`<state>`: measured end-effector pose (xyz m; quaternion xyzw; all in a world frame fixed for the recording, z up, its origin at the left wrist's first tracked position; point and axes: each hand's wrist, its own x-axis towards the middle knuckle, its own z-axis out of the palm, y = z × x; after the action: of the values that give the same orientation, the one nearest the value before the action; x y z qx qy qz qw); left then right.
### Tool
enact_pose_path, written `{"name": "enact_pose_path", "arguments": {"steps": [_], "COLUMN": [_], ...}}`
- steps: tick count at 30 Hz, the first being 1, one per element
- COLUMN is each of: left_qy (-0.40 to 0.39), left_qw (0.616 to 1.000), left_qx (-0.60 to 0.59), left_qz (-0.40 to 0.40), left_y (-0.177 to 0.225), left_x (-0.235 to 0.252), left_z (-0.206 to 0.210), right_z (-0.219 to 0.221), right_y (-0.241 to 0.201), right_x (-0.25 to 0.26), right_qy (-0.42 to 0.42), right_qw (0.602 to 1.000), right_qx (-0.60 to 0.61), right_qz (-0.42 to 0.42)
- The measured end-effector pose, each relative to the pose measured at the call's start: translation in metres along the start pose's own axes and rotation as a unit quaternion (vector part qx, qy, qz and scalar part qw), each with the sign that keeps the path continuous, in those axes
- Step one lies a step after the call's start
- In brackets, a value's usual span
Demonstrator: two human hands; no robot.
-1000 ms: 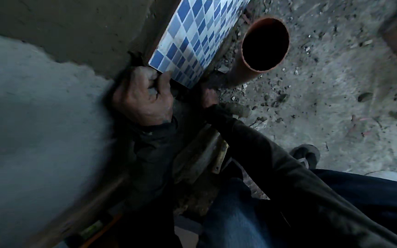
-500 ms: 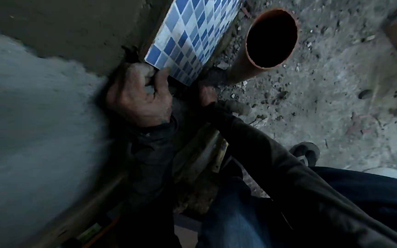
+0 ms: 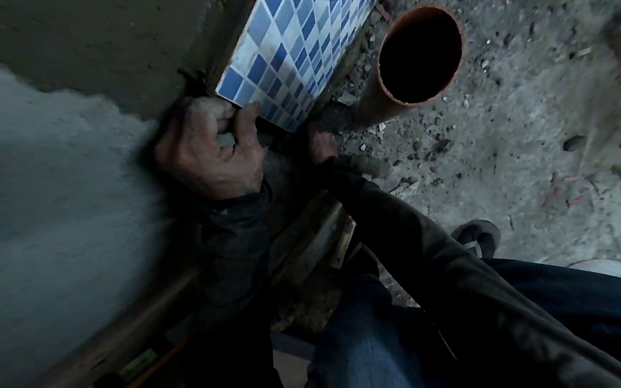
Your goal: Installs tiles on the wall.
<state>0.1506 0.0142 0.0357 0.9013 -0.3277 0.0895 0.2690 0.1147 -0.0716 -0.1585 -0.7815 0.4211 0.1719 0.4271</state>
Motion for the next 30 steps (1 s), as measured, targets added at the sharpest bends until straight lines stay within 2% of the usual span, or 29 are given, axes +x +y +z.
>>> {"name": "enact_pose_path", "arguments": {"steps": [4,8,9,12,13,19,23,26,28,30], "left_qy": [-0.008,0.122,0.118,-0.009,-0.021,-0.019,-0.028,0.009,0.001,0.032], "left_qw": [1.000,0.982,0.984,1.000,1.000,0.999,0.999,1.000,1.000,0.998], "left_qx": [0.002,-0.077,-0.074,0.001,0.012,0.029,0.028,-0.005,-0.002,-0.022], "left_qz": [0.020,0.120,0.113,0.008,-0.005,-0.012,-0.017,0.014,0.009,0.048], "left_y": [-0.008,-0.048,-0.047,-0.008,-0.001,0.005,0.008,-0.004,-0.006,-0.022], "left_x": [-0.001,-0.001,-0.001,-0.001,0.000,0.002,0.003,0.001,0.000,-0.003], "left_z": [0.001,0.032,0.032,0.002,-0.002,-0.003,-0.004,0.003,0.003,0.011], "right_z": [0.007,0.010,0.010,0.008,0.008,0.016,0.022,0.026,0.024,0.021], "right_y": [0.005,0.007,0.006,0.005,0.005,0.010,0.013,0.019,0.018,0.017], "right_x": [0.003,0.007,0.007,0.005,0.006,0.013,0.011,0.014,0.012,0.011], "right_qy": [0.029,0.040,0.041,0.027,0.028,0.053,0.101,0.114,0.117,0.098], "right_qw": [0.999,0.999,0.999,0.999,0.999,0.998,0.993,0.990,0.989,0.992], "right_qx": [0.010,0.014,0.014,0.014,0.014,0.034,0.053,0.068,0.069,0.061], "right_qz": [-0.020,-0.018,-0.017,-0.011,-0.008,-0.013,-0.035,-0.051,-0.057,-0.049]}}
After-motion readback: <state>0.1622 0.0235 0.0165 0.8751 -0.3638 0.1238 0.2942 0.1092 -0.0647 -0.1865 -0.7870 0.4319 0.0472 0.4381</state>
